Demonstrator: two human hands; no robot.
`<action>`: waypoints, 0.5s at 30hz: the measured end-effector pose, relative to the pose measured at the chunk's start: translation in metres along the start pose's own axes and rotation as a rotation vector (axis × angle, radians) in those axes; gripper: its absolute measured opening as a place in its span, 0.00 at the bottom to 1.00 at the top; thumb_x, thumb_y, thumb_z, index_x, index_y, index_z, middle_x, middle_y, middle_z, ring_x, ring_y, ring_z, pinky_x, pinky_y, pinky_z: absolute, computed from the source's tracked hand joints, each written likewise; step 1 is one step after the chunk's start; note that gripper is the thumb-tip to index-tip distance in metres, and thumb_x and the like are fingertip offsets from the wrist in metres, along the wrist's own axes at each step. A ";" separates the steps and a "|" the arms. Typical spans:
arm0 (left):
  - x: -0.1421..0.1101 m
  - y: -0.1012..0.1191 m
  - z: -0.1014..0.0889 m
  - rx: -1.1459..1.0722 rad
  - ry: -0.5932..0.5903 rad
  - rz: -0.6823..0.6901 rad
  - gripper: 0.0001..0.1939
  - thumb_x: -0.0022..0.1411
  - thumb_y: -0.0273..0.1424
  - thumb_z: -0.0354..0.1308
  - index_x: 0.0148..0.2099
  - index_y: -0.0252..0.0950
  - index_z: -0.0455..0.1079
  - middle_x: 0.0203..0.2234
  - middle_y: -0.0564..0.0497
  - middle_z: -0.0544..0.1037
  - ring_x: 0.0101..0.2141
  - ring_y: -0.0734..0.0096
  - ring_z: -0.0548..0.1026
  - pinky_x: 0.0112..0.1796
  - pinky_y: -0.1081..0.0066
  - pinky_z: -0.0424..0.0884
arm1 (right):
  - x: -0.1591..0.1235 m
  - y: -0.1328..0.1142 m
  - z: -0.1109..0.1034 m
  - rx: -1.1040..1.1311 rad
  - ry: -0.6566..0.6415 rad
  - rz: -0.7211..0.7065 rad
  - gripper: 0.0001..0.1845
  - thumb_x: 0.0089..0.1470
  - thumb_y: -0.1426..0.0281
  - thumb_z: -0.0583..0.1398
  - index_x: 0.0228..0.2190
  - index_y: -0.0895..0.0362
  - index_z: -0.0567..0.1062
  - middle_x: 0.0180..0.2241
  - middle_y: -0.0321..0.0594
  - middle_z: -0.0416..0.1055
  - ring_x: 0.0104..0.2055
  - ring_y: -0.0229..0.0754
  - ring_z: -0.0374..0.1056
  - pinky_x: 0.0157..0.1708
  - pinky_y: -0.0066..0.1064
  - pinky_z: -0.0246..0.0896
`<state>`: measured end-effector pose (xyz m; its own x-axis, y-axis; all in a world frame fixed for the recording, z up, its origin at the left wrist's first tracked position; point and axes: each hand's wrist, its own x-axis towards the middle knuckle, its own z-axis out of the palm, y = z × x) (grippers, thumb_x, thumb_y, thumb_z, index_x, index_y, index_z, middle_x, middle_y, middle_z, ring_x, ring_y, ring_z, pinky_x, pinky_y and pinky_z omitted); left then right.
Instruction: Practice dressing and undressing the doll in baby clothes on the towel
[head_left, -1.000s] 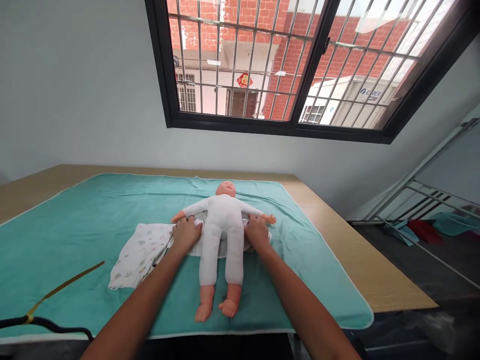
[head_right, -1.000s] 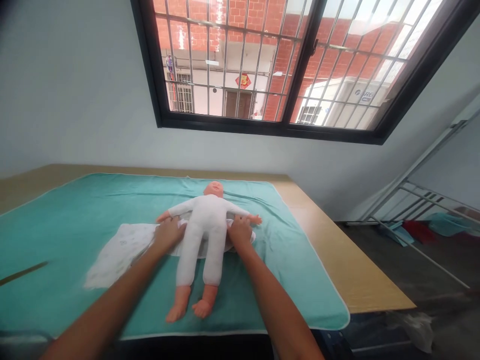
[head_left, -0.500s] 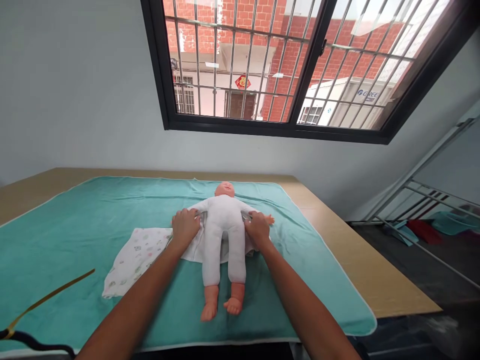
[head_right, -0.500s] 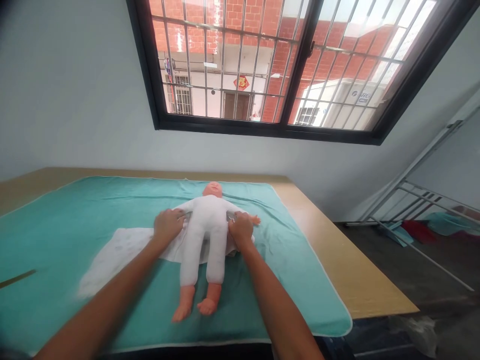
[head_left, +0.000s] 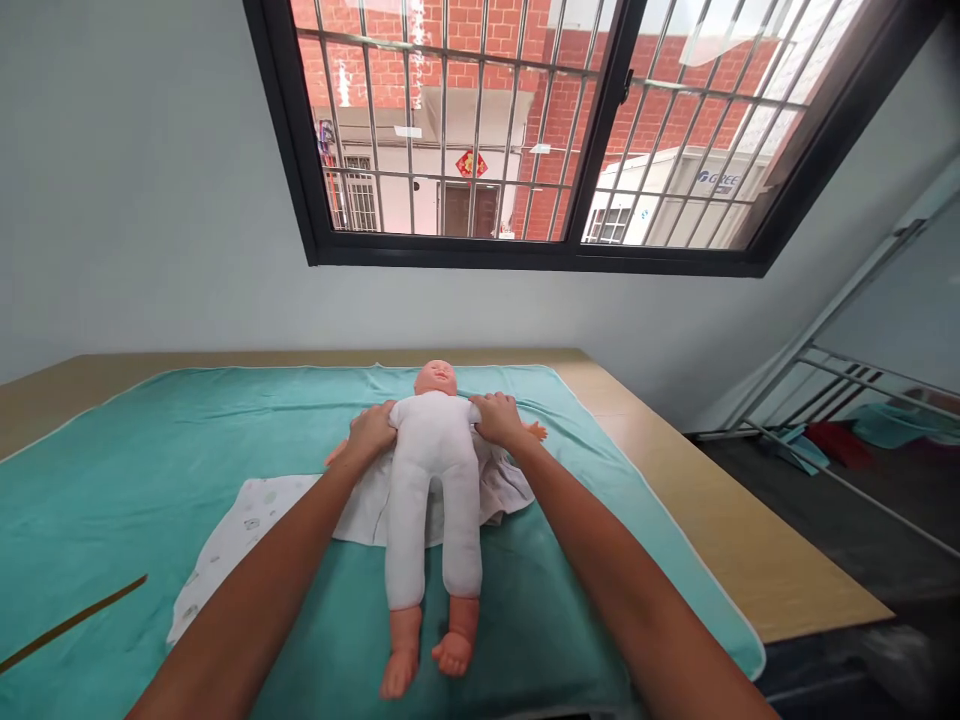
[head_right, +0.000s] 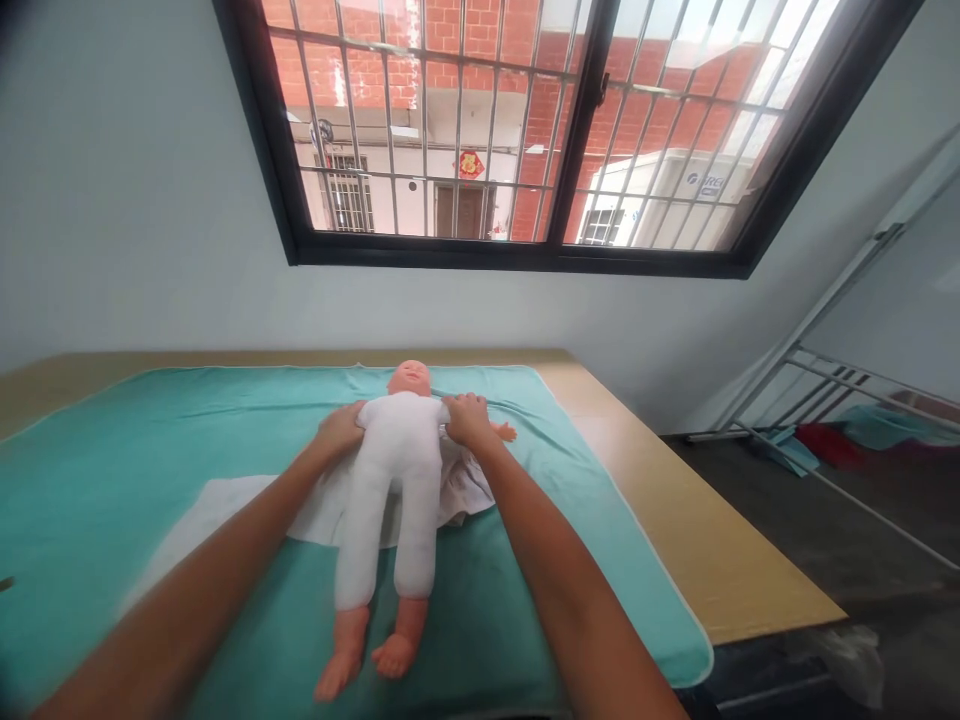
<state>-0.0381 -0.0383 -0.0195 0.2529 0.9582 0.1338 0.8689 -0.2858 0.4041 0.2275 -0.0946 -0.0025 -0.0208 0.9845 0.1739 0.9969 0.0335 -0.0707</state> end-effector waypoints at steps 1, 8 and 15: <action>0.000 -0.004 -0.001 -0.012 -0.001 0.013 0.25 0.53 0.34 0.57 0.55 0.44 0.70 0.49 0.47 0.78 0.50 0.53 0.73 0.48 0.63 0.66 | 0.001 0.002 -0.003 0.005 -0.010 -0.019 0.30 0.50 0.72 0.59 0.56 0.51 0.68 0.49 0.47 0.71 0.53 0.53 0.60 0.52 0.40 0.48; 0.008 -0.016 -0.009 -0.287 -0.041 0.070 0.25 0.47 0.28 0.55 0.50 0.35 0.72 0.41 0.49 0.82 0.40 0.60 0.77 0.42 0.69 0.72 | 0.002 0.014 -0.014 0.111 -0.150 -0.092 0.21 0.49 0.67 0.60 0.47 0.48 0.74 0.44 0.38 0.74 0.41 0.44 0.69 0.34 0.28 0.55; 0.013 -0.008 -0.007 -0.283 0.021 -0.042 0.22 0.47 0.33 0.61 0.47 0.36 0.74 0.41 0.49 0.82 0.38 0.60 0.78 0.38 0.70 0.72 | 0.019 0.018 -0.030 0.161 -0.184 -0.035 0.26 0.51 0.67 0.60 0.53 0.46 0.71 0.45 0.39 0.74 0.40 0.44 0.70 0.33 0.28 0.57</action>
<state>-0.0447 -0.0236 -0.0149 0.2074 0.9696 0.1295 0.7241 -0.2412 0.6461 0.2472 -0.0809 0.0287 -0.0834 0.9965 -0.0021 0.9708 0.0807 -0.2259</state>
